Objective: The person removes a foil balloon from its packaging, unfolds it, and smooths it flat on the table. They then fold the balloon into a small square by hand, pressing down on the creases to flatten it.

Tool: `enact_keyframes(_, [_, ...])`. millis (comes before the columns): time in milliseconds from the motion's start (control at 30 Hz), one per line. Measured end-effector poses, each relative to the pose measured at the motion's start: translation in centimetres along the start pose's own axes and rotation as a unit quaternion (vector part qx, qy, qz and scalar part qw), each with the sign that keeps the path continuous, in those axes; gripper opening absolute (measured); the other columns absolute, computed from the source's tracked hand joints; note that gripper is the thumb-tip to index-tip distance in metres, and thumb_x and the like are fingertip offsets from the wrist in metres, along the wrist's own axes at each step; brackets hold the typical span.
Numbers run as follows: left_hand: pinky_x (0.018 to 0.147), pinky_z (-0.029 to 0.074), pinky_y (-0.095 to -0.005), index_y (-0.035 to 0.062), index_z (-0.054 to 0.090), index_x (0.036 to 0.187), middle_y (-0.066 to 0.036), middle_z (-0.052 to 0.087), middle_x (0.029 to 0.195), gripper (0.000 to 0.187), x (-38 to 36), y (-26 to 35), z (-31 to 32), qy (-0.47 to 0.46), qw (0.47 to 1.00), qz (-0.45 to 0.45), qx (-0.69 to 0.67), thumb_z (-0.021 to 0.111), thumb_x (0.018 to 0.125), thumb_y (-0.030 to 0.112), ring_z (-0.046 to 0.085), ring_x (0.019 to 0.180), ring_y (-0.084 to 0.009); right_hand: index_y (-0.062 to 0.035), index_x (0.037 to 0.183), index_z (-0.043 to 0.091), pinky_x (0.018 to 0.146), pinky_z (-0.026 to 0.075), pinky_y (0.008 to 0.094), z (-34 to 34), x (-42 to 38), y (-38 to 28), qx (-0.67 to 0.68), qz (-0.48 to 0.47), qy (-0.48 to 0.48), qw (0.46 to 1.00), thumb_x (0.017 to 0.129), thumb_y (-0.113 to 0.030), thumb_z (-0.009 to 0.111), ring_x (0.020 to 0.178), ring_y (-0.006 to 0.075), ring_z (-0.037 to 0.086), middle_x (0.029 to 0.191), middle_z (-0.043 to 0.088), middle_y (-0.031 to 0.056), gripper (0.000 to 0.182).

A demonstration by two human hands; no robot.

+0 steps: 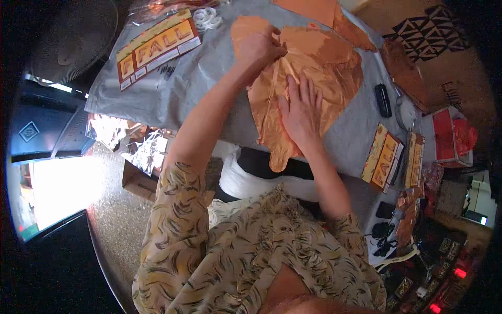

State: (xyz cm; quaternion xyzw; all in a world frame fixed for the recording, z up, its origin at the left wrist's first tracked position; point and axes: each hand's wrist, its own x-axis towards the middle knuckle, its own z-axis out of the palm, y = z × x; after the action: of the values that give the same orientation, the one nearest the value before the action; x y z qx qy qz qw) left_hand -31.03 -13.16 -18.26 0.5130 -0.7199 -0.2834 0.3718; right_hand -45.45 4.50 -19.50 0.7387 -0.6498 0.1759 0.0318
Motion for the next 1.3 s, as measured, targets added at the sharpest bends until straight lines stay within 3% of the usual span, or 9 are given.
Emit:
enact_keyframes(100, [0.083,0.060,-0.0437,0.0077,0.060,0.136,-0.012,0.079,0.102,0.067,-0.5,1.7,-1.1,-0.025,0.998,-0.038,0.044,0.080,0.081,0.039,0.075,0.093,-0.0316,-0.0112,0.157,0.041,0.122,0.020,0.0614,-0.2,0.0,-0.1,0.001,-0.005,0.002,1.000,0.101,-0.035,0.060,0.152,0.0405,0.030,0.164,0.033,0.0207,0.063])
enact_keyframes(233, [0.084,0.059,-0.0459,0.0066,0.056,0.140,-0.014,0.078,0.104,0.073,0.2,2.8,-1.5,-0.055,0.997,-0.025,0.046,0.082,0.080,0.040,0.075,0.097,-0.0335,-0.0098,0.156,0.042,0.123,0.020,0.0614,-0.3,-0.1,-0.2,0.006,-0.002,-0.004,1.000,0.101,-0.034,0.060,0.152,0.0402,0.030,0.163,0.035,0.0208,0.063])
enact_keyframes(300, [0.085,0.058,-0.0482,0.0080,0.058,0.139,-0.016,0.077,0.104,0.069,0.5,3.2,-0.9,-0.003,0.992,0.015,0.127,0.081,0.082,0.039,0.074,0.099,-0.0355,-0.0092,0.155,0.042,0.122,0.020,0.0616,0.0,-0.1,-0.2,0.006,0.001,0.006,1.000,0.101,-0.034,0.060,0.152,0.0403,0.030,0.163,0.035,0.0208,0.062])
enact_keyframes(533, [0.086,0.058,-0.0494,0.0114,0.062,0.136,-0.019,0.076,0.104,0.060,2.7,0.0,1.9,0.035,0.999,0.025,0.018,0.079,0.085,0.038,0.073,0.099,-0.0384,-0.0072,0.155,0.044,0.121,0.019,0.0651,-0.1,-0.1,-0.1,0.014,-0.001,0.011,1.000,0.100,-0.039,0.062,0.152,0.0426,0.030,0.164,0.033,0.0226,0.065])
enact_keyframes(633, [0.085,0.057,-0.0500,0.0106,0.062,0.134,-0.019,0.075,0.112,0.058,3.1,0.0,1.7,0.035,0.997,0.027,0.066,0.078,0.086,0.038,0.072,0.099,-0.0395,-0.0073,0.155,0.044,0.121,0.019,0.0651,-0.3,0.0,-0.2,0.026,0.002,-0.001,1.000,0.101,-0.038,0.061,0.153,0.0428,0.029,0.164,0.033,0.0227,0.065])
enact_keyframes(733, [0.086,0.057,-0.0505,0.0100,0.062,0.133,-0.020,0.071,0.119,0.055,2.8,0.2,0.4,0.103,0.989,0.087,0.062,0.077,0.087,0.035,0.070,0.102,-0.0407,-0.0069,0.155,0.044,0.121,0.019,0.0653,-0.1,-0.2,-0.2,0.024,-0.002,0.008,1.000,0.101,-0.038,0.061,0.152,0.0427,0.029,0.164,0.033,0.0225,0.065])
enact_keyframes(900, [0.090,0.055,-0.0497,0.0004,0.068,0.117,-0.026,0.066,0.118,0.046,0.8,-2.0,-4.8,0.160,0.968,0.086,0.176,0.081,0.084,0.030,0.066,0.107,-0.0443,-0.0088,0.155,0.043,0.122,0.020,0.0627,-0.1,-0.2,-0.2,0.020,0.009,0.010,1.000,0.100,-0.038,0.060,0.152,0.0397,0.031,0.163,0.034,0.0204,0.064])
enact_keyframes(1000, [0.088,0.054,-0.0499,-0.0051,0.069,0.106,-0.028,0.064,0.111,0.047,-5.5,-0.2,-7.4,0.126,0.962,0.031,0.242,0.082,0.083,0.033,0.065,0.101,-0.0450,-0.0086,0.155,0.044,0.122,0.020,0.0629,0.0,-0.2,-0.1,0.016,0.010,0.012,1.000,0.101,-0.038,0.060,0.152,0.0400,0.031,0.164,0.034,0.0207,0.063])
enact_keyframes(1300, [0.092,0.048,-0.0487,-0.0085,0.066,0.096,-0.025,0.060,0.107,0.048,-11.3,2.2,-2.9,0.158,0.965,0.014,0.207,0.086,0.078,0.030,0.057,0.103,-0.0420,-0.0089,0.155,0.044,0.122,0.019,0.0634,-0.2,-0.3,-0.2,0.028,0.009,0.014,0.999,0.102,-0.037,0.058,0.153,0.0394,0.030,0.165,0.033,0.0202,0.062])
